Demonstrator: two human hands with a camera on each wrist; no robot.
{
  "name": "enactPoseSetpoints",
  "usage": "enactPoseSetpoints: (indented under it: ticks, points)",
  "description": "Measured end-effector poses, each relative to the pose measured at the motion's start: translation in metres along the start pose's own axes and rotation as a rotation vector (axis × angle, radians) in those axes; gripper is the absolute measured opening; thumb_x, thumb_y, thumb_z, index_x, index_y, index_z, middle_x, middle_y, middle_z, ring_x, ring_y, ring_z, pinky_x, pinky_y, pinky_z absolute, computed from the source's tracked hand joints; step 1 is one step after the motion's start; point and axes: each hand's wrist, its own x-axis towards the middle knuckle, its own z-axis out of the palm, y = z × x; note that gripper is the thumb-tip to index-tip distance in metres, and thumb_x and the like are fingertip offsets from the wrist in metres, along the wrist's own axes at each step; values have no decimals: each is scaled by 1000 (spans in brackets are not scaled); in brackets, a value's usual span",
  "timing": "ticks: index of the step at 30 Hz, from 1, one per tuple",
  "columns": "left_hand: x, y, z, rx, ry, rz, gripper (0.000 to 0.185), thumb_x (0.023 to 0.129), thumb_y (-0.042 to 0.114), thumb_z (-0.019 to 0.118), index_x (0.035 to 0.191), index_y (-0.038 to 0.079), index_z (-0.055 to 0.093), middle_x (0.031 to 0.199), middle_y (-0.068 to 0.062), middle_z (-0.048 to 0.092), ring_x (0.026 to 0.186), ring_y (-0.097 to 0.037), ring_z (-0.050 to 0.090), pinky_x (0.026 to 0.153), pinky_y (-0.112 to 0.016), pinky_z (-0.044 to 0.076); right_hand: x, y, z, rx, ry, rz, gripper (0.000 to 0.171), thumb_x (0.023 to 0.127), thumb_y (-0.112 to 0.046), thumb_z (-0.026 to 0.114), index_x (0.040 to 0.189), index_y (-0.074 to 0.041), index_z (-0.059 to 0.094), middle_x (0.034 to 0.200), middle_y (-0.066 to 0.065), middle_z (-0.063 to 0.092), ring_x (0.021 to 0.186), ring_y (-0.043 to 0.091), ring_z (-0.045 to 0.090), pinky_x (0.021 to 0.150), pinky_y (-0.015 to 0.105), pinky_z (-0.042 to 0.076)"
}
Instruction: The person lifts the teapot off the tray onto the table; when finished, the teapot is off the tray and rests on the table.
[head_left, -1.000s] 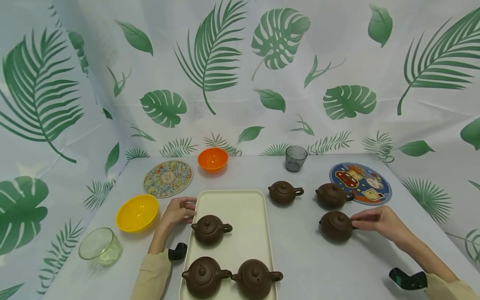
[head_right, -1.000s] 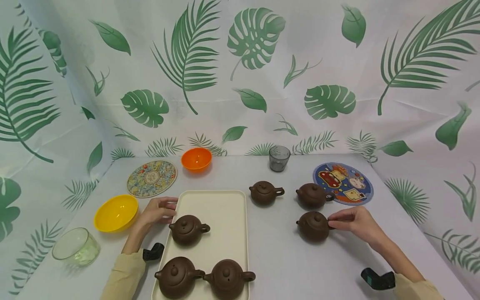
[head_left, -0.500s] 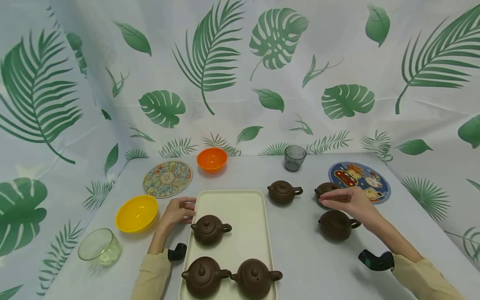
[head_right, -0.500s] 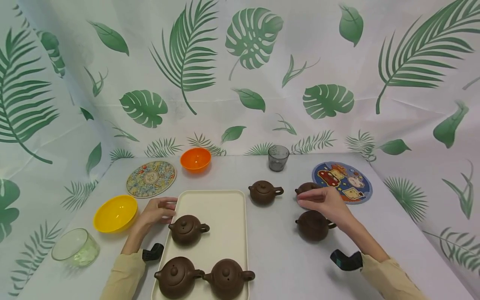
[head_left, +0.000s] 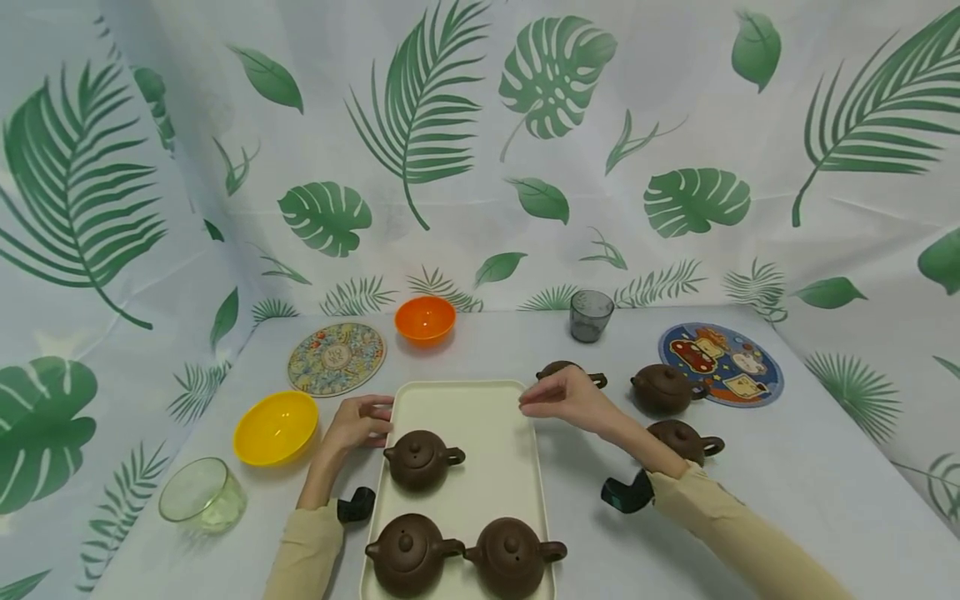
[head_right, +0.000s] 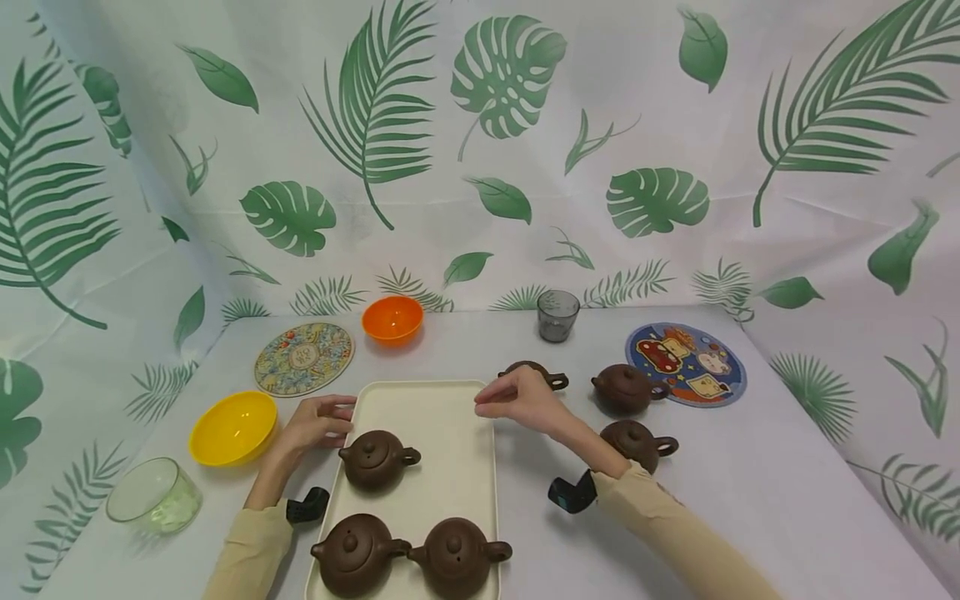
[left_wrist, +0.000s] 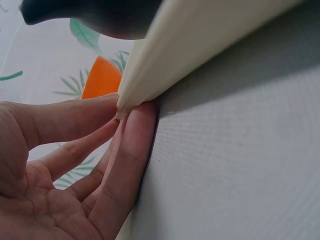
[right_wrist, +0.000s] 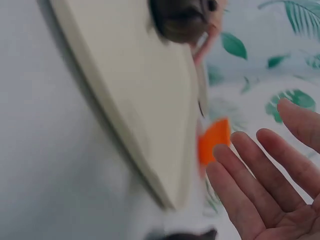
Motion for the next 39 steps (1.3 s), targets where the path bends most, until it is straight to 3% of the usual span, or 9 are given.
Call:
enactPoseSetpoints:
  ticks: [8,16,20,31,39]
  points:
    - [0,-2,-1,-4,2,-5,47,80,-8,66,127,-5,57,95,-17,65,71,-16,63,61,-31,59,31,-9,52,-45,-124,-25,22,81,-14,77,96,3,75,90,8,74,80,11,70,73,22,56]
    - [-1,-1,0,-16,-5,1,47,81,-8,65,128,-6,56,94,-15,65,72,-15,63,62,-31,59,39,-13,85,27,-219,-64,15,80,-7,75,91,5,74,82,11,73,70,15,70,64,22,57]
    - [-1,0,1,-8,0,-2,47,81,-8,65,127,-6,56,95,-16,65,71,-15,63,61,-31,59,39,-17,92,59,-241,-35,12,80,-6,75,88,2,75,80,11,73,68,23,71,61,25,58]
    - [0,0,0,-4,-4,5,48,81,-8,66,128,-7,56,96,-18,65,71,-15,63,60,-31,58,37,-15,99,80,-202,0,7,79,-5,76,84,0,75,76,11,73,67,29,71,60,31,59]
    - [1,-2,-1,-9,-4,10,47,81,-8,66,127,-7,56,95,-17,65,72,-15,64,61,-31,59,34,-18,101,57,-165,6,6,79,-2,75,84,0,76,76,10,73,66,24,71,59,27,58]
